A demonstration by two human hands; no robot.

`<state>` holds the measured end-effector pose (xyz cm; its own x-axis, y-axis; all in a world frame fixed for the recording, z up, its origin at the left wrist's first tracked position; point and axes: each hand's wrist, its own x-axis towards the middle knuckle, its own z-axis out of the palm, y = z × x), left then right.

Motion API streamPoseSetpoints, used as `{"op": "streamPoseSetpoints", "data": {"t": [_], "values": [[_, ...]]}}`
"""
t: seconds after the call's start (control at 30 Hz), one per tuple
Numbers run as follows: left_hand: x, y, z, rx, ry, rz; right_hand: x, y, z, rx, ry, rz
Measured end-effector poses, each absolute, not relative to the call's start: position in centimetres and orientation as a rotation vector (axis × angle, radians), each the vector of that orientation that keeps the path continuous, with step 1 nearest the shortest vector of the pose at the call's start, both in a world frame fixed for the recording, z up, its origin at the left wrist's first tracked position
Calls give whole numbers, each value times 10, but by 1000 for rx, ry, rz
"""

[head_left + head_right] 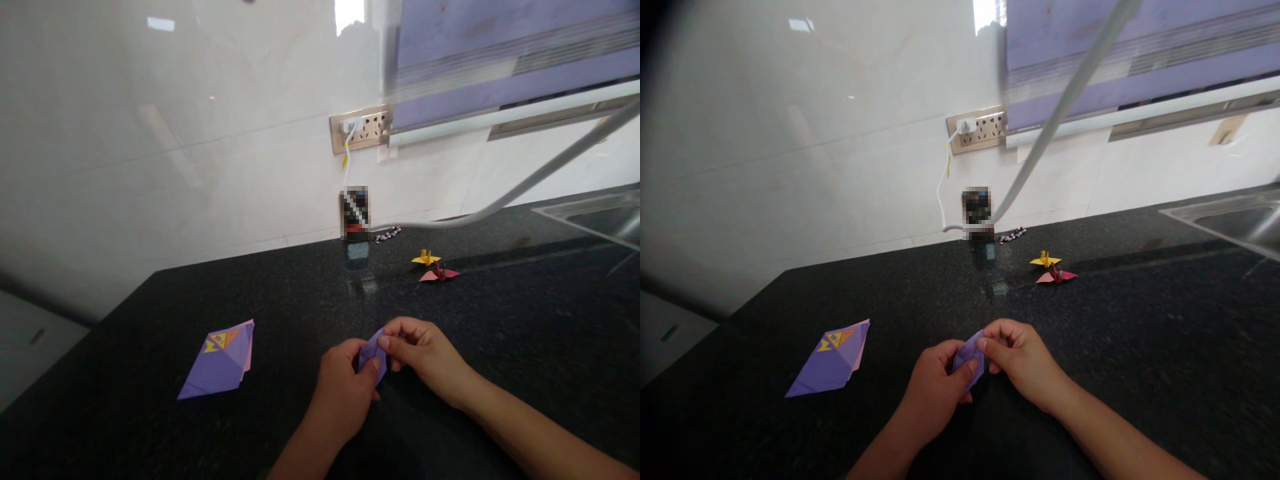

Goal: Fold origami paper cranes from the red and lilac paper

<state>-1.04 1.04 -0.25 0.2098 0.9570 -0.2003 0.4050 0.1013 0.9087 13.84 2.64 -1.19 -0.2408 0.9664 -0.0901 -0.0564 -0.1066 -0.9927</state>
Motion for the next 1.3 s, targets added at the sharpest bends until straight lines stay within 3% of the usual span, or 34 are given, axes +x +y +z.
{"op": "streamPoseSetpoints", "data": {"t": [1.3], "values": [[-3, 13, 6, 1102, 1219, 894, 137, 25, -15, -1174, -1512, 1436]]}}
